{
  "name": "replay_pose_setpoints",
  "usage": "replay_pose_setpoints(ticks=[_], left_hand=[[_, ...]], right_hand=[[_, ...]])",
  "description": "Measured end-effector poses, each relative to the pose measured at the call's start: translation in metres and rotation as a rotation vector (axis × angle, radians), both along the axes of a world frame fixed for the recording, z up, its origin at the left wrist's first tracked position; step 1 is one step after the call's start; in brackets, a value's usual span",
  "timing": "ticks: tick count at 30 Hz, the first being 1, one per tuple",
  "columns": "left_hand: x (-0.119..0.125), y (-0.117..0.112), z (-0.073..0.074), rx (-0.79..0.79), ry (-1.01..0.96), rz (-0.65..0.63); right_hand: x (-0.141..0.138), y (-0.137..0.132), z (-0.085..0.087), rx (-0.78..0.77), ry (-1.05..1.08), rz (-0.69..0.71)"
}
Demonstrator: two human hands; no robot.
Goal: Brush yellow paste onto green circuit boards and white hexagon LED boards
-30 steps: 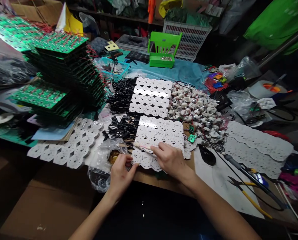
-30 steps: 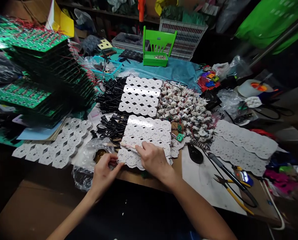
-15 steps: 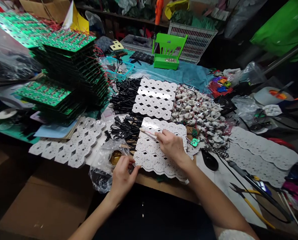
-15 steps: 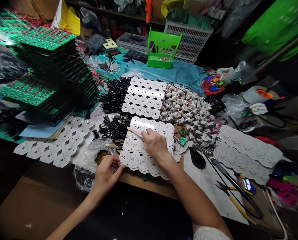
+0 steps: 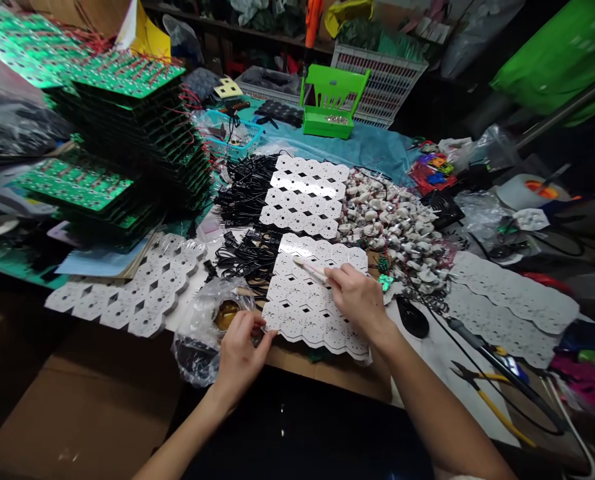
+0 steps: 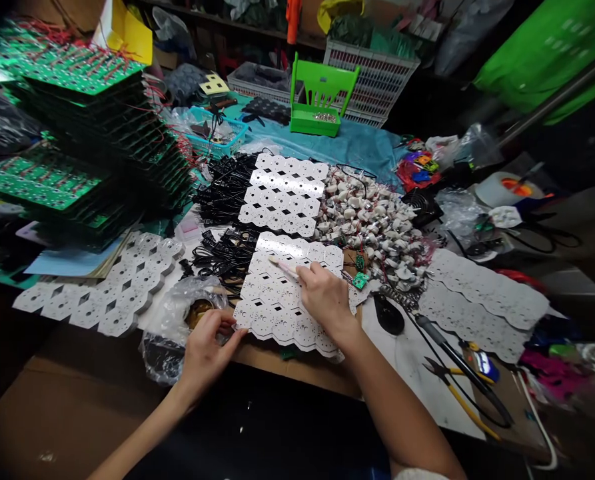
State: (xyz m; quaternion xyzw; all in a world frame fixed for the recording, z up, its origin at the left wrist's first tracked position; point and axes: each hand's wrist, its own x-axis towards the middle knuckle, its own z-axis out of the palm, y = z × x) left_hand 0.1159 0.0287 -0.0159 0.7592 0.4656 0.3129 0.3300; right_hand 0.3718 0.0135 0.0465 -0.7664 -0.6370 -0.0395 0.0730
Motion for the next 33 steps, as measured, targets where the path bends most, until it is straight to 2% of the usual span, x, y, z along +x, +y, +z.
replay_pose_setpoints(ticks=[3, 7, 10, 14, 17, 22, 25, 29, 31, 33], left_hand=[[0.000, 0.001, -0.001, 0.002, 0.005, -0.003], [-0.001, 0.001, -0.003, 0.008, -0.005, -0.006], [-0.002, 0.002, -0.003, 0.012, -0.010, -0.012], [-0.003, 0.003, -0.004, 0.009, -0.003, -0.013], [-0.002, 0.003, -0.004, 0.009, 0.004, -0.021], [-0.002, 0.005, -0.003, 0.011, 0.001, -0.022], [-0.002, 0.005, -0.003, 0.009, -0.001, -0.028], [-0.003, 0.005, -0.002, -0.002, 0.000, -0.024], [-0.003, 0.005, -0.003, -0.003, 0.001, -0.021], [-0.003, 0.005, -0.003, 0.000, 0.005, -0.020]], right_hand=[[0.005, 0.002, 0.004, 0.020, 0.007, -0.048], [0.015, -0.027, 0.014, 0.044, 0.018, -0.048], [0.015, -0.042, 0.012, 0.012, 0.010, -0.035], [0.013, -0.031, 0.002, -0.005, -0.004, -0.102], [0.018, -0.026, 0.004, 0.025, 0.006, -0.149], [0.026, -0.062, 0.015, 0.073, -0.003, -0.151], [0.024, -0.077, 0.011, 0.048, -0.012, -0.156], [0.024, -0.060, 0.002, 0.006, -0.023, -0.220], [0.028, -0.052, 0.003, 0.019, -0.026, -0.251], [0.032, -0.055, 0.008, 0.054, -0.018, -0.256]])
